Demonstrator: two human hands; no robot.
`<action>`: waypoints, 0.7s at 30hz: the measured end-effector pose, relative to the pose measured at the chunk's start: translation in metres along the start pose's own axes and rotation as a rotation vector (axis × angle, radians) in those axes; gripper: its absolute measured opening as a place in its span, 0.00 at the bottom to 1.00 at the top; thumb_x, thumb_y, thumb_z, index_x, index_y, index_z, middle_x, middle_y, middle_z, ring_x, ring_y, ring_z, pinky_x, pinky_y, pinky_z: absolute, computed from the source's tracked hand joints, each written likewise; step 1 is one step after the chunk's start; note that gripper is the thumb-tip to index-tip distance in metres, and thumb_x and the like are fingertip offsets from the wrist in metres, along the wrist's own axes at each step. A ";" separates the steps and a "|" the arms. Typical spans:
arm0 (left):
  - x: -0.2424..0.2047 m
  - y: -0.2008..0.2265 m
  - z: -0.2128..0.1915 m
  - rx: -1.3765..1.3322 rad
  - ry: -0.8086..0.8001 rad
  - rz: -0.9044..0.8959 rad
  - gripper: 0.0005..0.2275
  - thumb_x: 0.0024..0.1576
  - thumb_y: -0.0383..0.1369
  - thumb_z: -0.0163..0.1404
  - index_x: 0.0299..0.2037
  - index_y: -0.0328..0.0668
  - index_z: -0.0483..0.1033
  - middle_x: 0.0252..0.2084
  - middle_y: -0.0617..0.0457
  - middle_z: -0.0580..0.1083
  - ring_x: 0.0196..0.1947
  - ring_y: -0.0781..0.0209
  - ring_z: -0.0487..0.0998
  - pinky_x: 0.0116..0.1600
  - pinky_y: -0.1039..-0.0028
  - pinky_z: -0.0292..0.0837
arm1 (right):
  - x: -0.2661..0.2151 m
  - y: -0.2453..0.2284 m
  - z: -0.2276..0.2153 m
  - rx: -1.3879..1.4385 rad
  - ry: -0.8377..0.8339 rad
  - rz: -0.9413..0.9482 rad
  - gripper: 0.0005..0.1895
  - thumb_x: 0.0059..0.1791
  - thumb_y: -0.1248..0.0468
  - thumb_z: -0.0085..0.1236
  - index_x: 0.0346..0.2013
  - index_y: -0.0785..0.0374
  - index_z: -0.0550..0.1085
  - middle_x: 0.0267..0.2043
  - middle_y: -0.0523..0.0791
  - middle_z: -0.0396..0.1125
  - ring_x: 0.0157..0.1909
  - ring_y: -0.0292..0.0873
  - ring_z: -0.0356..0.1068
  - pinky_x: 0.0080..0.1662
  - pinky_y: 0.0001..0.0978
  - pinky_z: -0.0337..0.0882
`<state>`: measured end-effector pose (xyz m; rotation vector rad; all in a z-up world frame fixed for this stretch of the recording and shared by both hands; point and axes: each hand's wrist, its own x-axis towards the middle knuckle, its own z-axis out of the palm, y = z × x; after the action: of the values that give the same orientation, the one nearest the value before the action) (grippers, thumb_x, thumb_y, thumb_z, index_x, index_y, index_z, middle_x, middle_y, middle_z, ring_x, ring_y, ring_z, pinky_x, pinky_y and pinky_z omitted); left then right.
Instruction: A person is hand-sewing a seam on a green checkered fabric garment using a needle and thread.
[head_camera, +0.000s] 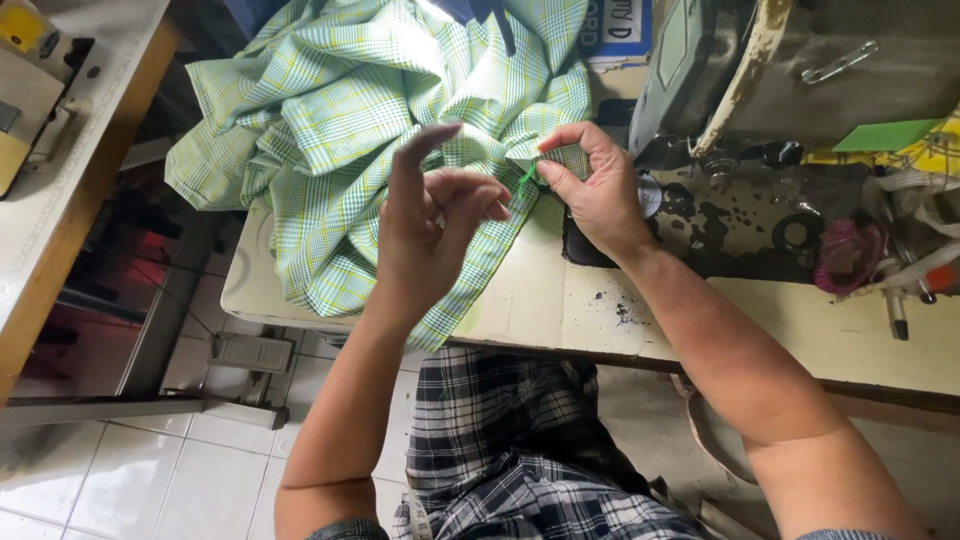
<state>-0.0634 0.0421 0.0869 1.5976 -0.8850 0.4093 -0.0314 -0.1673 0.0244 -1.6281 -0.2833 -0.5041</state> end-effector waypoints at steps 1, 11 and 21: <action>0.000 0.005 0.002 -0.009 -0.022 -0.044 0.12 0.65 0.23 0.50 0.57 0.38 0.66 0.35 0.48 0.80 0.34 0.57 0.85 0.44 0.68 0.82 | 0.000 0.003 0.000 0.003 -0.003 0.003 0.08 0.51 0.71 0.66 0.44 0.60 0.77 0.39 0.41 0.71 0.39 0.31 0.68 0.46 0.27 0.73; -0.044 0.070 0.050 0.348 -0.655 0.346 0.02 0.65 0.26 0.46 0.43 0.35 0.71 0.31 0.50 0.68 0.30 0.48 0.71 0.38 0.63 0.65 | -0.001 0.006 0.001 -0.159 -0.041 -0.071 0.08 0.53 0.72 0.56 0.43 0.57 0.72 0.45 0.40 0.69 0.51 0.39 0.68 0.60 0.31 0.65; -0.047 0.071 0.079 0.393 -0.398 0.544 0.02 0.67 0.23 0.49 0.41 0.34 0.71 0.30 0.49 0.64 0.27 0.53 0.64 0.32 0.67 0.59 | -0.003 0.005 0.003 -0.143 -0.022 -0.050 0.08 0.53 0.74 0.57 0.39 0.57 0.72 0.41 0.40 0.68 0.47 0.37 0.68 0.56 0.29 0.67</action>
<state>-0.1626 -0.0183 0.0840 1.8147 -1.6367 0.6906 -0.0309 -0.1651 0.0184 -1.7701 -0.3106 -0.5547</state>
